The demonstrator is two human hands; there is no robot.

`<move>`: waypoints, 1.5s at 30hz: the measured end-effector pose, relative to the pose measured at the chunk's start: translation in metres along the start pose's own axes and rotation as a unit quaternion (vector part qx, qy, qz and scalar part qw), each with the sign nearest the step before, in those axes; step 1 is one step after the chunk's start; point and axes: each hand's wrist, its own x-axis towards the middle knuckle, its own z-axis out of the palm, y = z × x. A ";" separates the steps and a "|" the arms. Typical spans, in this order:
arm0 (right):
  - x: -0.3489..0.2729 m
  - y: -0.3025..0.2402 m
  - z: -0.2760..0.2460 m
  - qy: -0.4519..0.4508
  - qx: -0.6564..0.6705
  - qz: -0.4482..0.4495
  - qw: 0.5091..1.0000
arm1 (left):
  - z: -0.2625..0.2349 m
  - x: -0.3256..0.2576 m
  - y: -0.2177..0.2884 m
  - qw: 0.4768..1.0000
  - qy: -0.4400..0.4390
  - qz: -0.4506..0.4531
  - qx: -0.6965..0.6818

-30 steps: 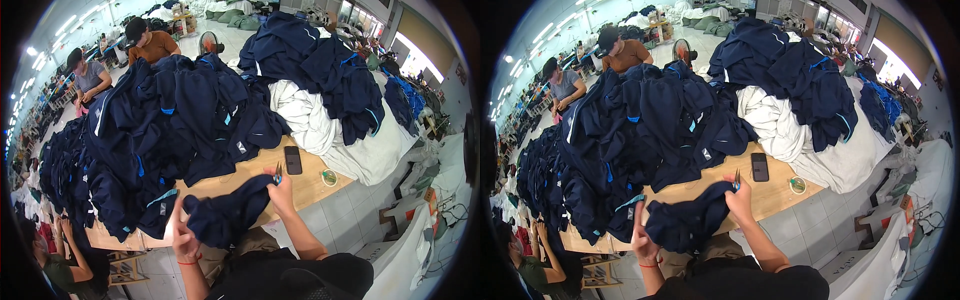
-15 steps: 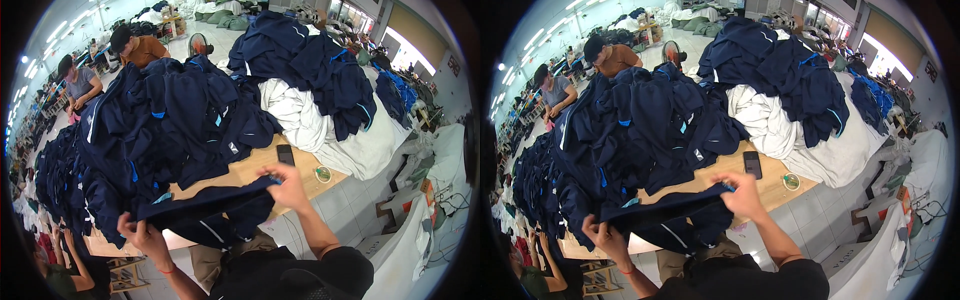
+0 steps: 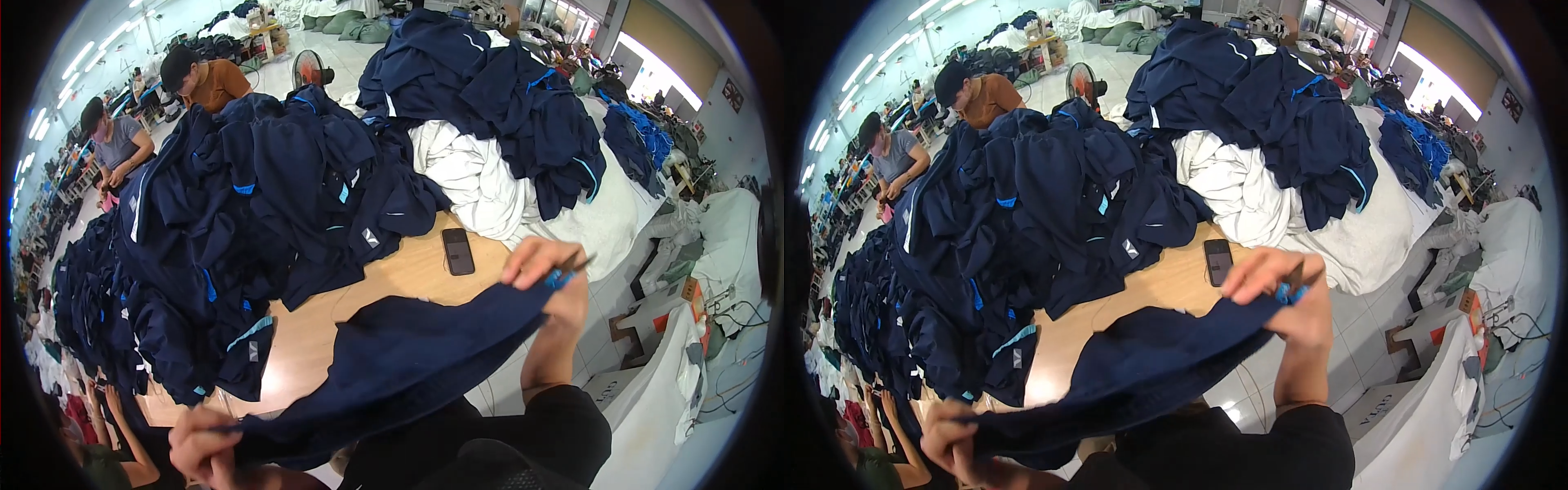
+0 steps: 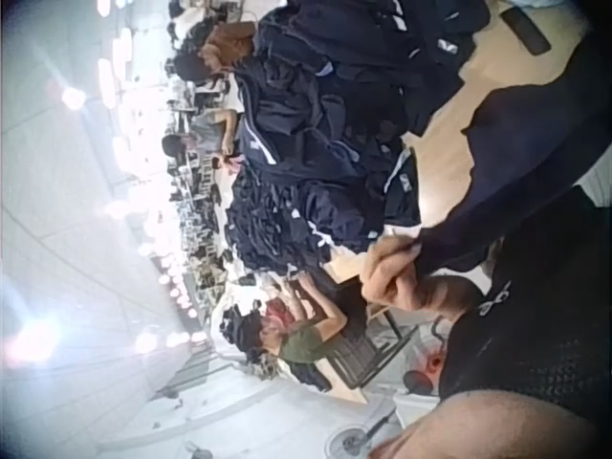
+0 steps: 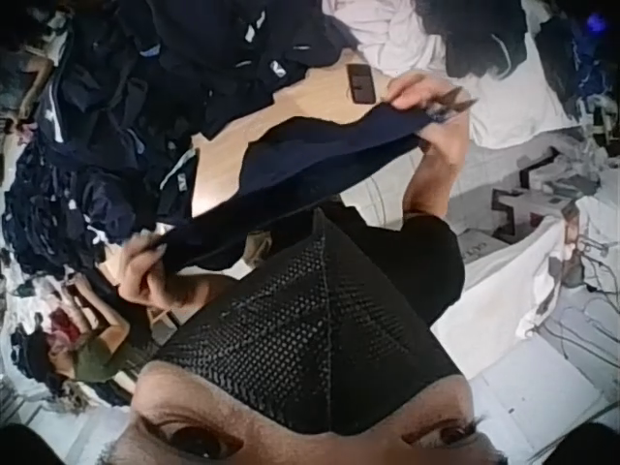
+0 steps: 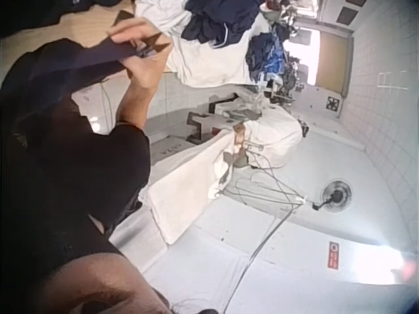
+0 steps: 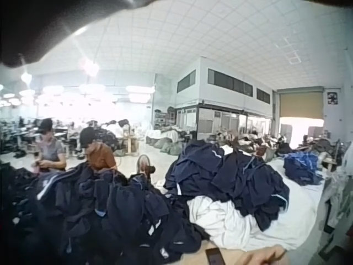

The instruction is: The person is using a pair of thread snips to trim loose threads from dark blue athletic garments at a factory workstation.

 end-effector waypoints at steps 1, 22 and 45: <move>0.011 0.016 0.006 0.026 0.063 0.023 0.997 | 0.018 0.016 0.000 0.998 -0.007 0.028 0.054; 0.226 0.069 -0.325 0.367 -0.709 -0.040 0.601 | 0.084 -0.137 -0.179 0.920 -0.100 -0.289 0.243; -0.006 0.363 0.141 0.159 -0.171 0.295 0.927 | 0.075 -0.207 -0.233 0.647 -0.511 -0.453 0.340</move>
